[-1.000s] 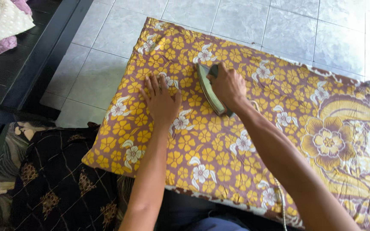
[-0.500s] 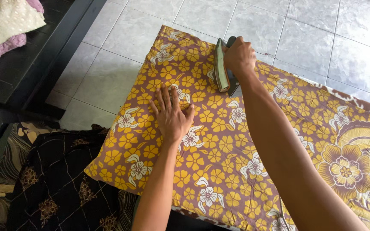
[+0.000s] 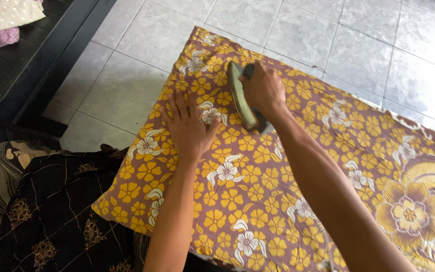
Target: The person spreads a yellow floral cloth across a patterned surface and smooths it with their hands before ironing the entire surface of the cloth.
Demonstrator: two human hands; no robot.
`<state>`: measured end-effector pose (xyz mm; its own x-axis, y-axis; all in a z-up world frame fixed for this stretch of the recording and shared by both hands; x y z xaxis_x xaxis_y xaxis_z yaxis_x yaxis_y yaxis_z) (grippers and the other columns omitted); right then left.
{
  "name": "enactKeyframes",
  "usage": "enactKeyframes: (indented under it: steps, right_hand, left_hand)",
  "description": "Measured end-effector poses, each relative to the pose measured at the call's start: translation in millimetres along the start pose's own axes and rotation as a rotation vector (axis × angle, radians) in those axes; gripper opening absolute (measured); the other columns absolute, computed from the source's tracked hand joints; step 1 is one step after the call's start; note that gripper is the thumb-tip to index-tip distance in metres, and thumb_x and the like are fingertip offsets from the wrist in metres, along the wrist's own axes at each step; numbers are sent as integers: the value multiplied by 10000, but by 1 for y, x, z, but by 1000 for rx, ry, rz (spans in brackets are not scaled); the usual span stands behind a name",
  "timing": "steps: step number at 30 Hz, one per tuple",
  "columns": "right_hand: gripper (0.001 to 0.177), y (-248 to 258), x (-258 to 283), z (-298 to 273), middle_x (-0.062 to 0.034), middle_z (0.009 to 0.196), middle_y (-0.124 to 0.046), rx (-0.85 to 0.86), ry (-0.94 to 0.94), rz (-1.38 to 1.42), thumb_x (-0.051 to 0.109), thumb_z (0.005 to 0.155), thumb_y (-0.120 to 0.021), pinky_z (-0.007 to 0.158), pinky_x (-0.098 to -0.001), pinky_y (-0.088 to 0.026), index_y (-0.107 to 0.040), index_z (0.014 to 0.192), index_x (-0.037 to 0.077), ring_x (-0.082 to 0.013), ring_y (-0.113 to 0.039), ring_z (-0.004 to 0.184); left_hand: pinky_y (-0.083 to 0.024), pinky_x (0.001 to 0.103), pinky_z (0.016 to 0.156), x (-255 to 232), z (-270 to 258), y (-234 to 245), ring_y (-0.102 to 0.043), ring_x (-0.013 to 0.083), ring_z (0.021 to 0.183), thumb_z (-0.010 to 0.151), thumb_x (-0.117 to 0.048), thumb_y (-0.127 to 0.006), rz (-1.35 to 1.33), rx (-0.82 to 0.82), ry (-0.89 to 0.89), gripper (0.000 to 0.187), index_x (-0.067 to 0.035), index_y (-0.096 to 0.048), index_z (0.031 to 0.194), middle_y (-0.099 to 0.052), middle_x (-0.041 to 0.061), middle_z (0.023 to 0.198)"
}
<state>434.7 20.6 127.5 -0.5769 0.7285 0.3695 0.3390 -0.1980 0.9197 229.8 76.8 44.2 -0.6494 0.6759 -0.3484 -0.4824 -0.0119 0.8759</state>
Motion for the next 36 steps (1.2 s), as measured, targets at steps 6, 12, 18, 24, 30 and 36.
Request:
enactKeyframes:
  steps: [6,12,18,24,30,36]
  right_hand:
    - [475,-20,41,63,-266,1066,-689,-68,50,12,414,966,-702,852,-568,-558,-601,1221,26,-459,-685,1061]
    - [504,-18,45,73,-272,1048,-687,-6,58,-9,416,962,-702,812,-561,-582,-586,1226,2,-452,-705,1024]
    - [614,-16,38,37,-297,1037,-673,-34,176,13,368,915,-719,791,-586,-560,-498,1434,128,-525,-673,967]
    - [473,-27,52,21,-255,1048,-690,54,174,2,403,932,-712,817,-589,-548,-594,1254,78,-484,-681,992]
    - [477,-39,84,50,-267,1094,-661,-37,200,2,409,924,-734,814,-577,-541,-608,1205,45,-461,-670,1026]
    - [475,-48,110,84,-232,1085,-697,-15,140,1,413,955,-702,859,-539,-563,-607,1199,17,-419,-690,1070]
  left_hand:
    - [-40,649,1210,5,6,-13,-119,403,1539,932,-625,-469,60,111,59,919,-20,-264,1593,-174,228,1669]
    - [-28,620,1239,7,7,-18,-79,368,1567,960,-561,-413,95,177,89,851,-53,-225,1618,-128,183,1698]
    - [-98,641,1232,6,4,-16,-152,397,1560,949,-462,-486,70,96,62,802,-31,-301,1599,-207,215,1684]
    - [-146,650,1219,2,3,-8,-201,407,1550,930,-435,-540,68,46,44,805,25,-345,1562,-251,218,1660]
    - [-96,631,1225,1,5,-7,-144,392,1556,922,-441,-515,68,76,63,841,65,-314,1564,-203,215,1680]
    - [-63,605,1267,0,4,-5,-103,362,1599,966,-384,-474,71,87,77,791,68,-289,1588,-176,200,1709]
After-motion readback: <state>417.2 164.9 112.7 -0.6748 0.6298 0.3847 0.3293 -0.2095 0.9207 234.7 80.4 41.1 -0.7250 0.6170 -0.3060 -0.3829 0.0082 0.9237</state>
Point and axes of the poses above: each hand's wrist, its own z-axis towards the middle knuckle, its own y-axis out of the back of the hand, x = y × z, the point moved 2 cm from there along z, towards the middle knuckle
